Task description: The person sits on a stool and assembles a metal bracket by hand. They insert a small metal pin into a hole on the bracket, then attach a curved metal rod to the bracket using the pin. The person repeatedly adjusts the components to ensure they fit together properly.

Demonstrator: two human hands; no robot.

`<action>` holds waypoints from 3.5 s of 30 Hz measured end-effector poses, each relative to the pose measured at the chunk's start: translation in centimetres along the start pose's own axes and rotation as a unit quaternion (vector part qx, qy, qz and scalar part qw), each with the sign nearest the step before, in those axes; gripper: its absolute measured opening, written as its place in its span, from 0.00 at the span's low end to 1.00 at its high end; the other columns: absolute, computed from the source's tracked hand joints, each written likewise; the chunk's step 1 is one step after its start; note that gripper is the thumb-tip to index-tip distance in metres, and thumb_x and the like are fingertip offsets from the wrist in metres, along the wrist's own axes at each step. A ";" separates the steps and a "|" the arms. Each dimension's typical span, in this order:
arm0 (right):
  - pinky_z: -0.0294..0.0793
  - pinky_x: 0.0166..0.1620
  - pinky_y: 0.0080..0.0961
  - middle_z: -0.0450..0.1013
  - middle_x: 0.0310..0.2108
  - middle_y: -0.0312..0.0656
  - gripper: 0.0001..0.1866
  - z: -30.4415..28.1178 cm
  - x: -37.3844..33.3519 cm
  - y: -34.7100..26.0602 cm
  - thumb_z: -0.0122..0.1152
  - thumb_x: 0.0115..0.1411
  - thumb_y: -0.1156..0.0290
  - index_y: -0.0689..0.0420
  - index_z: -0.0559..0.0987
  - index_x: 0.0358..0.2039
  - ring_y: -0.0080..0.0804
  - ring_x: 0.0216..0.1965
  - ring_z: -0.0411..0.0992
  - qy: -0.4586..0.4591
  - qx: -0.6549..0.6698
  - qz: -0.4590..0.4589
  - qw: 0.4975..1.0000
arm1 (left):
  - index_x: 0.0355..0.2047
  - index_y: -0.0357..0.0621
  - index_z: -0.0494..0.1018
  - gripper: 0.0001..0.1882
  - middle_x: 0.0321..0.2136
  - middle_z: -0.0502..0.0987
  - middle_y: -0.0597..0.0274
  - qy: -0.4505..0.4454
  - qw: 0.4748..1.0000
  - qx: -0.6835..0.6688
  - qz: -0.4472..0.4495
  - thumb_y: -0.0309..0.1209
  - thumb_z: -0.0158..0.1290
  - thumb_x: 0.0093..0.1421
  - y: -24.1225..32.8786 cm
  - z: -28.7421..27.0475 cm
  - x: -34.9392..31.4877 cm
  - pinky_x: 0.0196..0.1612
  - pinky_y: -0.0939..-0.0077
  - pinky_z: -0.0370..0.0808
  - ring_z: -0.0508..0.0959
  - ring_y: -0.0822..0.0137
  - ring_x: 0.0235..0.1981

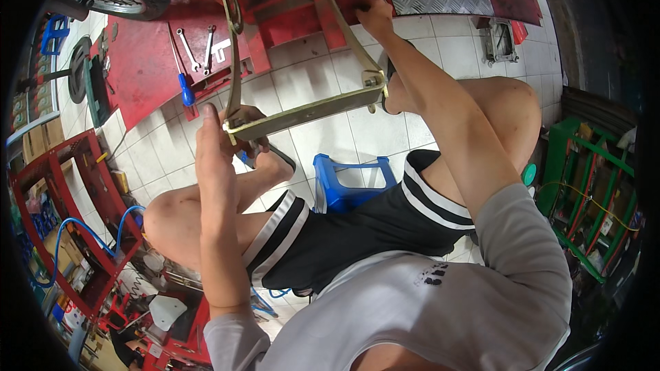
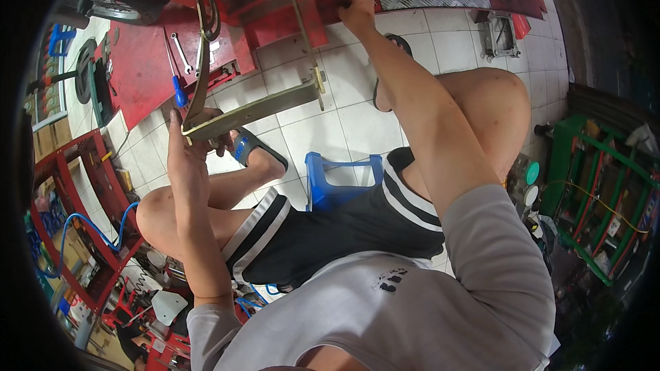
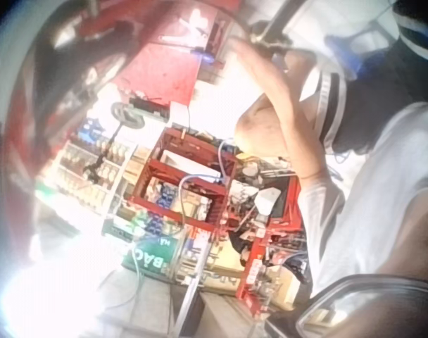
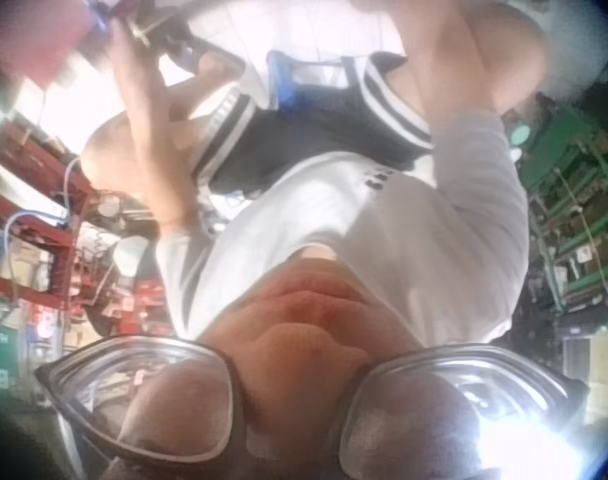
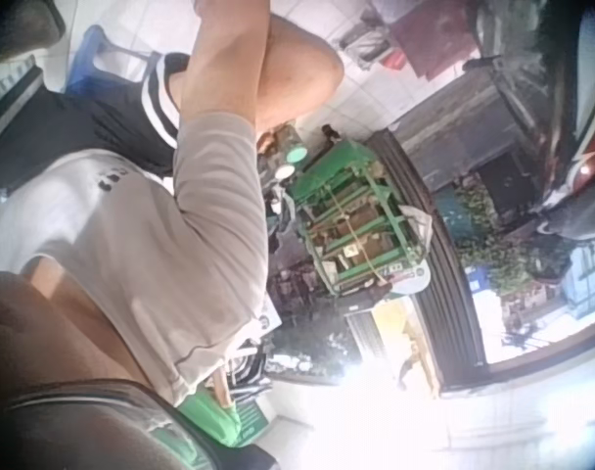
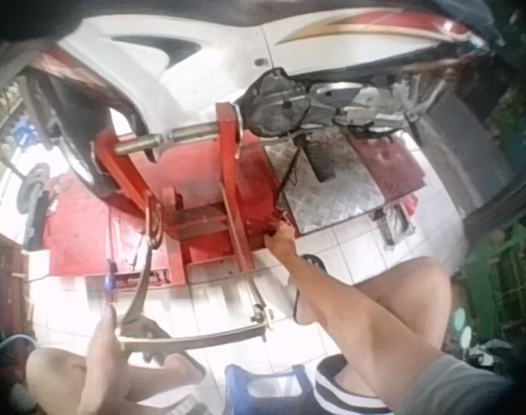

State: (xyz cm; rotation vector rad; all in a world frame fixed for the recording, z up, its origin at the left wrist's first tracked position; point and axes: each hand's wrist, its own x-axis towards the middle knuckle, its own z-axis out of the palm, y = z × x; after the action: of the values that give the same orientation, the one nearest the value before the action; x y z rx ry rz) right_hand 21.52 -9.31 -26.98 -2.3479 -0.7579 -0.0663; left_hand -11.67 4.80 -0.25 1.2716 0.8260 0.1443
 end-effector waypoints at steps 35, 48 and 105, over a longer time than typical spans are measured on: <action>0.77 0.43 0.35 0.80 0.33 0.49 0.13 -26.0 4.9 -14.9 0.67 0.47 0.67 0.58 0.84 0.33 0.44 0.37 0.79 -0.256 -0.093 -0.179 0.945 | 0.38 0.36 0.78 0.23 0.34 0.79 0.39 -0.023 0.765 0.643 -0.002 0.45 0.45 0.63 -4.1 -2.0 3.6 0.46 0.53 0.74 0.79 0.42 0.41; 0.76 0.44 0.34 0.79 0.35 0.50 0.14 -28.2 6.9 -16.2 0.65 0.48 0.70 0.61 0.82 0.36 0.44 0.39 0.78 -0.344 -0.116 -0.162 0.918 | 0.28 0.35 0.76 0.14 0.21 0.75 0.48 -0.427 0.790 0.391 0.204 0.36 0.54 0.61 4.1 5.6 -2.5 0.28 0.64 0.71 0.75 0.50 0.23; 0.76 0.31 0.25 0.77 0.26 0.42 0.12 -23.8 8.5 -16.3 0.57 0.51 0.78 0.63 0.81 0.37 0.26 0.24 0.76 -0.444 -0.060 -0.081 0.891 | 0.20 0.37 0.77 0.15 0.23 0.69 0.62 -0.098 0.789 0.437 0.421 0.33 0.70 0.37 7.2 -0.5 0.7 0.29 0.69 0.67 0.70 0.62 0.28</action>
State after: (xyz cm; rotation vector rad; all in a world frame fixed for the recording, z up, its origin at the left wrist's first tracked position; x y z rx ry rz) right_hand 23.32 -9.49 3.03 -2.3728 -1.3991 0.9742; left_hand -9.12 7.92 5.75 2.4461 0.0263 0.3566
